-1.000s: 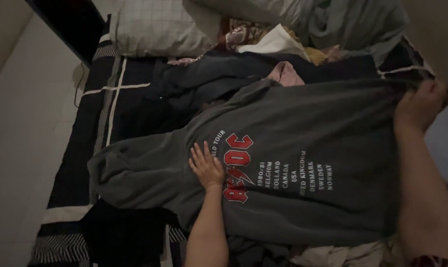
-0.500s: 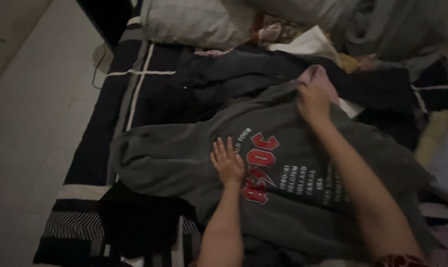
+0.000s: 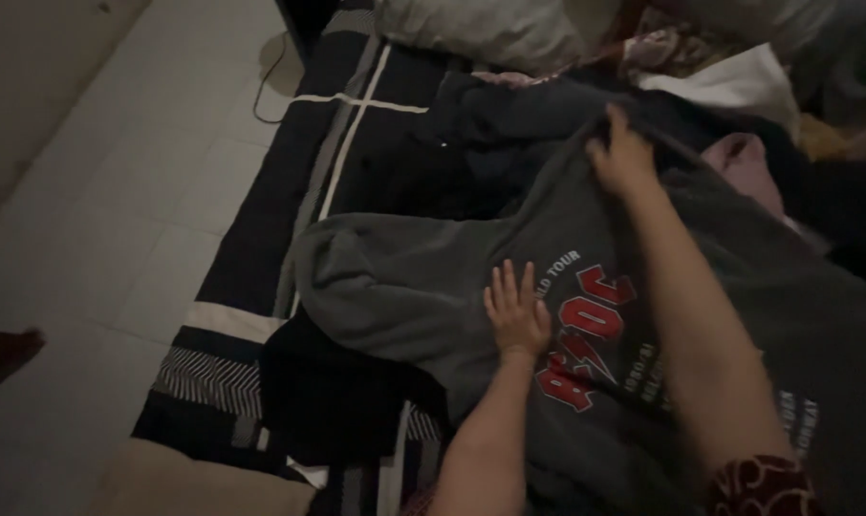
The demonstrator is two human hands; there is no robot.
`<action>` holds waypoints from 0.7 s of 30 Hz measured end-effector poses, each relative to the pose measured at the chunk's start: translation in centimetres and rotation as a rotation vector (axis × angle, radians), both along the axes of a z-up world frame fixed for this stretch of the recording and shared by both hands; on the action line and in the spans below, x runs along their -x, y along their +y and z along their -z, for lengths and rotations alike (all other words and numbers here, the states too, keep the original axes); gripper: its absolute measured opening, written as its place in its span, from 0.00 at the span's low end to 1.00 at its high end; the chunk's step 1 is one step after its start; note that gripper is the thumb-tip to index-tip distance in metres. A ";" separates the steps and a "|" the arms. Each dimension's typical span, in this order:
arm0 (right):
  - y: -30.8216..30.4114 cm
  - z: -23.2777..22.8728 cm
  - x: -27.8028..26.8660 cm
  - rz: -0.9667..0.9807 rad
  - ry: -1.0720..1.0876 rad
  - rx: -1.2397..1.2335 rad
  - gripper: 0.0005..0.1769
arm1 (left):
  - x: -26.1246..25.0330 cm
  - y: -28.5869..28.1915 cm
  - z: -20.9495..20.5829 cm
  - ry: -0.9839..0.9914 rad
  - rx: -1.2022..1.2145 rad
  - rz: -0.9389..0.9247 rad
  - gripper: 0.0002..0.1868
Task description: Folding various items of clothing, including a light blue shirt and a grey hoodie, on a bed.
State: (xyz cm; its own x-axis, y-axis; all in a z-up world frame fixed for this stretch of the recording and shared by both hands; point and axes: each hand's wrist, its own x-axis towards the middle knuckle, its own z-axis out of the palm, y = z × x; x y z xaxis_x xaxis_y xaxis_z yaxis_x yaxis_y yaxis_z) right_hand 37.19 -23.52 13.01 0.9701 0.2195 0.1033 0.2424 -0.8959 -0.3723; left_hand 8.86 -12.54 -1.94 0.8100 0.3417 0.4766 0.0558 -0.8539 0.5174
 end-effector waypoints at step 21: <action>-3.3 5.0 24.1 -0.093 -0.331 0.412 0.36 | -1.1 0.4 -0.4 0.070 -0.097 0.010 0.38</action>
